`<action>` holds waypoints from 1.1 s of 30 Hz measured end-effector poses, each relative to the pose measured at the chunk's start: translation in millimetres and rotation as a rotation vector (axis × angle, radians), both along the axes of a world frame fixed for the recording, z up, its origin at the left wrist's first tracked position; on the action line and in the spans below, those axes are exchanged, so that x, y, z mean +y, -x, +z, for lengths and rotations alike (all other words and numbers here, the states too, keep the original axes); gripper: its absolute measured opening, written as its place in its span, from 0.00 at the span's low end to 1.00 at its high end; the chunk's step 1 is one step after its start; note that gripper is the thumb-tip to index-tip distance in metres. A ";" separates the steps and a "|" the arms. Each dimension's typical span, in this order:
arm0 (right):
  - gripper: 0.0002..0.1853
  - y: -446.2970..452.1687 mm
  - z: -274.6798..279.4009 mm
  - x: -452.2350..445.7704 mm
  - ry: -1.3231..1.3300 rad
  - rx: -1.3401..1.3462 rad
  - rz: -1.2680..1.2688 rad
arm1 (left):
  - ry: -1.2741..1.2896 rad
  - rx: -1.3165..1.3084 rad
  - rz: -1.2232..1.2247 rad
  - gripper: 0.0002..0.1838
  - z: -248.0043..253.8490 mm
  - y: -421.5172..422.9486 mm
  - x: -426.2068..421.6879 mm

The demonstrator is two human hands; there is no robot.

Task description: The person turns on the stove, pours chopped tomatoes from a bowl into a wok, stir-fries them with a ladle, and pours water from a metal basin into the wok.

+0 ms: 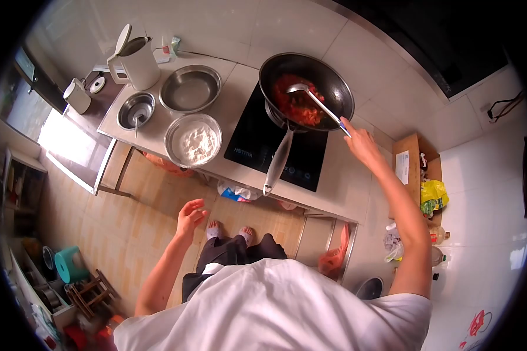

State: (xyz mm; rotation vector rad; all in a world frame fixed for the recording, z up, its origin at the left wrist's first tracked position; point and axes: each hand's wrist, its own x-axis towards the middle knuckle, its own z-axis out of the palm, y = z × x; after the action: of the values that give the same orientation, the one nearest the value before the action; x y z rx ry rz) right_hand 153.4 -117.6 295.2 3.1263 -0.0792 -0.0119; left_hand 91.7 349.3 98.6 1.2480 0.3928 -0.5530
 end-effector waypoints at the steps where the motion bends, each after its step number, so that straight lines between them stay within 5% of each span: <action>1: 0.28 4.7 2.3 -1.0 -0.046 0.001 -0.045 | 0.005 -0.014 0.005 0.15 4.8 -0.9 5.2; 16: 0.27 49.5 21.3 38.9 -0.417 0.034 -0.121 | -0.002 0.027 0.043 0.17 -13.1 -17.7 54.0; 28: 0.28 41.5 6.9 50.0 -0.056 0.081 -0.172 | 0.028 0.037 0.012 0.17 -14.7 -30.0 58.4; 33: 0.28 47.5 27.1 48.7 -0.352 -0.010 -0.296 | 0.008 0.059 0.046 0.15 -11.5 -30.6 62.8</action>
State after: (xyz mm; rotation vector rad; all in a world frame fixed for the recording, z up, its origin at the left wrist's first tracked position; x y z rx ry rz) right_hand 105.9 -68.9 322.3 3.4272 -0.6030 -0.0146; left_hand 122.3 412.2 87.0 1.2144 0.4671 -0.5523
